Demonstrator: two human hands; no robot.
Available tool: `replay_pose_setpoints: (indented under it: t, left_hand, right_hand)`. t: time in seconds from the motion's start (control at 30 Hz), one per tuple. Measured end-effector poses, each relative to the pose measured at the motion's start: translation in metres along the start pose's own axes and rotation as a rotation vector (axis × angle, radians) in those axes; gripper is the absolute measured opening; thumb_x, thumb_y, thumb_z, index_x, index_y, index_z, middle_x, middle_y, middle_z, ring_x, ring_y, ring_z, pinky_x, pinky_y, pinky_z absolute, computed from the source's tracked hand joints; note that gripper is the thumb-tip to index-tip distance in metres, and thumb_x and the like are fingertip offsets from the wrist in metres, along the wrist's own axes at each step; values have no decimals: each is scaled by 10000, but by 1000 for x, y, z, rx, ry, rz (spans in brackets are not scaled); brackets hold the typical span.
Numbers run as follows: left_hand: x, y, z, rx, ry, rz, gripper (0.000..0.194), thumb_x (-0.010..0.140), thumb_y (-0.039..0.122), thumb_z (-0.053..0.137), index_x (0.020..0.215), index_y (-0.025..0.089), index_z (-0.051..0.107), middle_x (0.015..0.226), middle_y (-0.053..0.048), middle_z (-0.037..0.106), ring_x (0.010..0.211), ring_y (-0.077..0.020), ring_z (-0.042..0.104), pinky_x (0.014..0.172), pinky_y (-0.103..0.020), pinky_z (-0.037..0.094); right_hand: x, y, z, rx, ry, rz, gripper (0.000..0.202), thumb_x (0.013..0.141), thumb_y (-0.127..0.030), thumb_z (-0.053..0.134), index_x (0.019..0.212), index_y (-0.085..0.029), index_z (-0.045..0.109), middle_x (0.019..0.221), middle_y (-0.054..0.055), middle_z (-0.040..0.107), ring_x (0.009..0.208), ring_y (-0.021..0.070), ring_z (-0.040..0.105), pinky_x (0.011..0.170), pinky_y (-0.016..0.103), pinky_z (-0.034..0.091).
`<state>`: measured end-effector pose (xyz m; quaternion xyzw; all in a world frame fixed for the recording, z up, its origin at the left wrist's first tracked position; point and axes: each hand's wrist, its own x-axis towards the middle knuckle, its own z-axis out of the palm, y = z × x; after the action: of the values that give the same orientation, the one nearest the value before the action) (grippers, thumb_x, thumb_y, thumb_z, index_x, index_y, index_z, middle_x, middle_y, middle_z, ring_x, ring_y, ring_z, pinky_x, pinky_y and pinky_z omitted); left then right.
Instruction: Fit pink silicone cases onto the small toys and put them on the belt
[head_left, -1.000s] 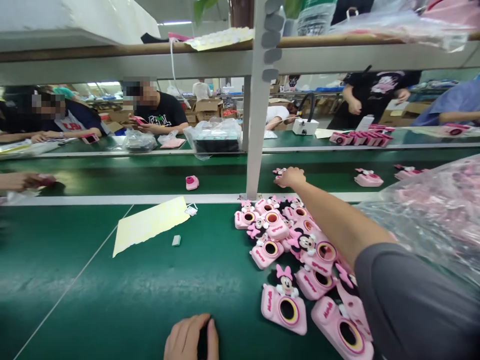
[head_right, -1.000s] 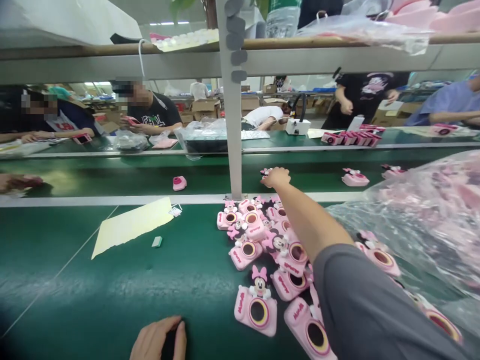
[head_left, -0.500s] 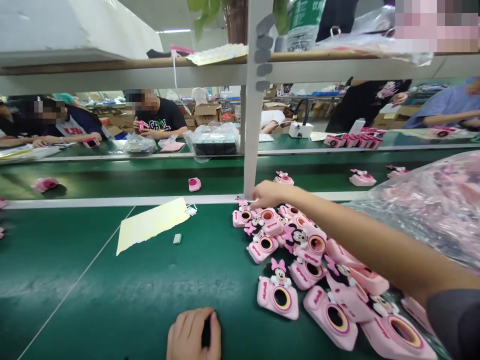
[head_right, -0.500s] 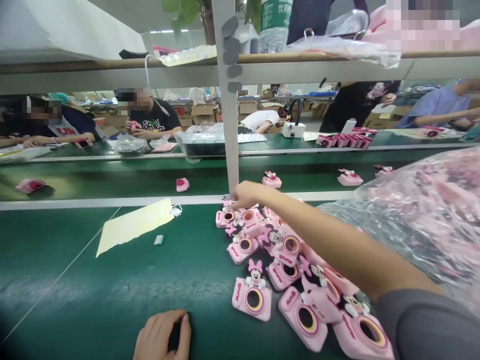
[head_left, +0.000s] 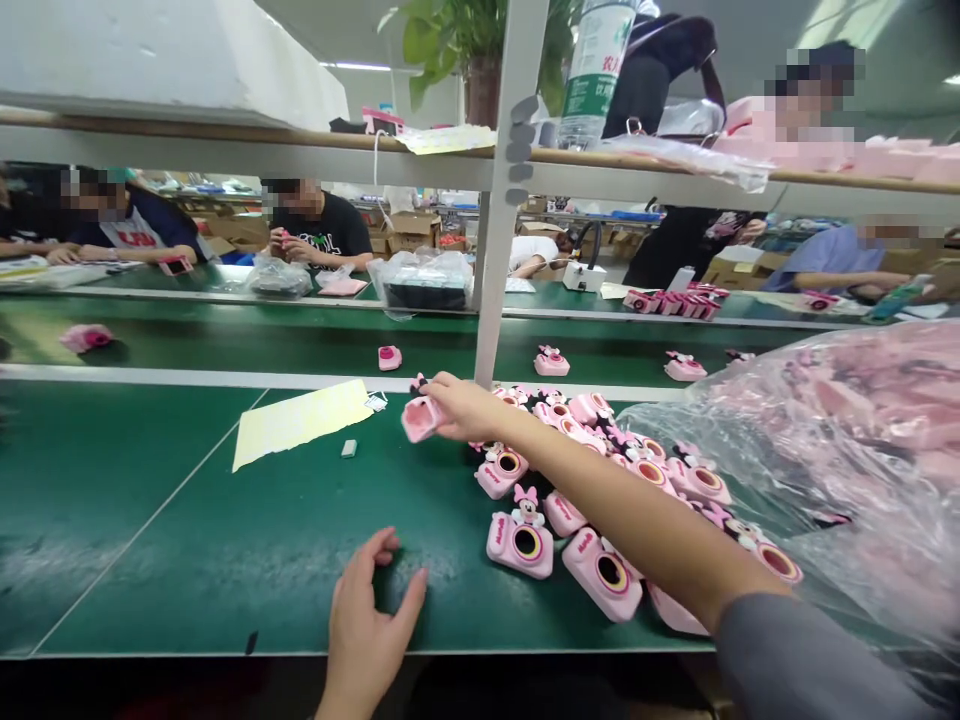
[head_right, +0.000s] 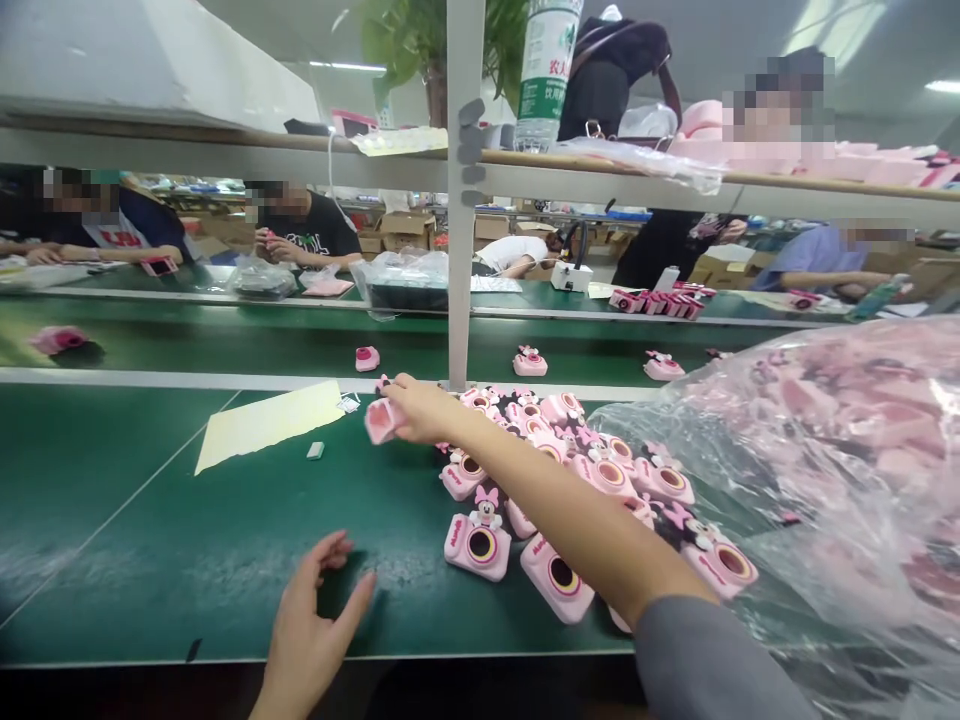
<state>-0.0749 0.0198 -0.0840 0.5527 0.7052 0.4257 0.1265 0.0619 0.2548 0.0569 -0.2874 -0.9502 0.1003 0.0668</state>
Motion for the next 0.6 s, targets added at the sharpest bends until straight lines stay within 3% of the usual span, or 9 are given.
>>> replay_pose_setpoints:
  t: [0.07, 0.13, 0.23, 0.33, 0.4, 0.47, 0.6]
  left_hand:
    - [11, 4, 0, -76, 10, -57, 756, 806, 523, 639, 1425, 236, 311, 1304, -123, 539, 1097, -277, 578, 881, -469, 510]
    - [23, 5, -1, -65, 16, -20, 872, 793, 521, 653, 1483, 225, 209, 1389, -150, 457, 1192, -299, 527, 935, -502, 502]
    - [38, 1, -4, -4, -77, 77, 674, 817, 482, 642, 1397, 235, 404, 1308, -121, 519, 1209, -297, 518, 1016, -536, 460]
    - [41, -5, -6, -42, -164, 52, 487, 853, 441, 613, 1282, 233, 513, 1248, -101, 547, 1182, -272, 539, 1025, -514, 461]
    - [39, -6, -8, -59, -173, 26, 494, 854, 424, 621, 1293, 231, 497, 1276, -104, 529, 1205, -267, 524, 1039, -505, 449]
    - [37, -6, -8, -46, -180, 29, 494, 857, 399, 624, 1306, 245, 489, 1297, -99, 526, 1227, -264, 505, 1053, -501, 433]
    - [36, -6, -6, -1, -172, 36, 498, 849, 388, 634, 1308, 258, 495, 1302, -102, 549, 1231, -276, 515, 1044, -507, 436]
  right_hand:
    - [-22, -5, 16, 108, 57, -22, 534, 788, -308, 722, 1257, -140, 530, 1248, 143, 591, 1061, 273, 610, 859, 347, 484]
    - [-43, -14, 42, 220, 34, -43, 510, 755, -339, 761, 1190, -147, 578, 1153, 127, 645, 1013, 278, 624, 820, 342, 477]
    - [-64, -27, 76, 320, -44, -86, 517, 735, -349, 785, 1182, -167, 602, 1126, 115, 669, 994, 275, 633, 797, 327, 465]
    - [-63, -31, 78, 361, -143, -138, 572, 705, -431, 799, 1187, -184, 614, 1101, 101, 681, 963, 272, 641, 756, 314, 470]
    - [-45, -24, 62, 383, -172, -133, 602, 730, -514, 763, 1216, -194, 609, 1113, 92, 682, 945, 254, 649, 742, 307, 484]
    - [-14, -12, 43, 345, -106, -34, 632, 786, -542, 706, 1294, -194, 563, 1203, 101, 650, 983, 238, 644, 796, 307, 497]
    - [67, 20, 30, 178, 30, 210, 712, 836, -356, 692, 1443, -128, 398, 1397, 207, 477, 1175, 313, 553, 968, 398, 441]
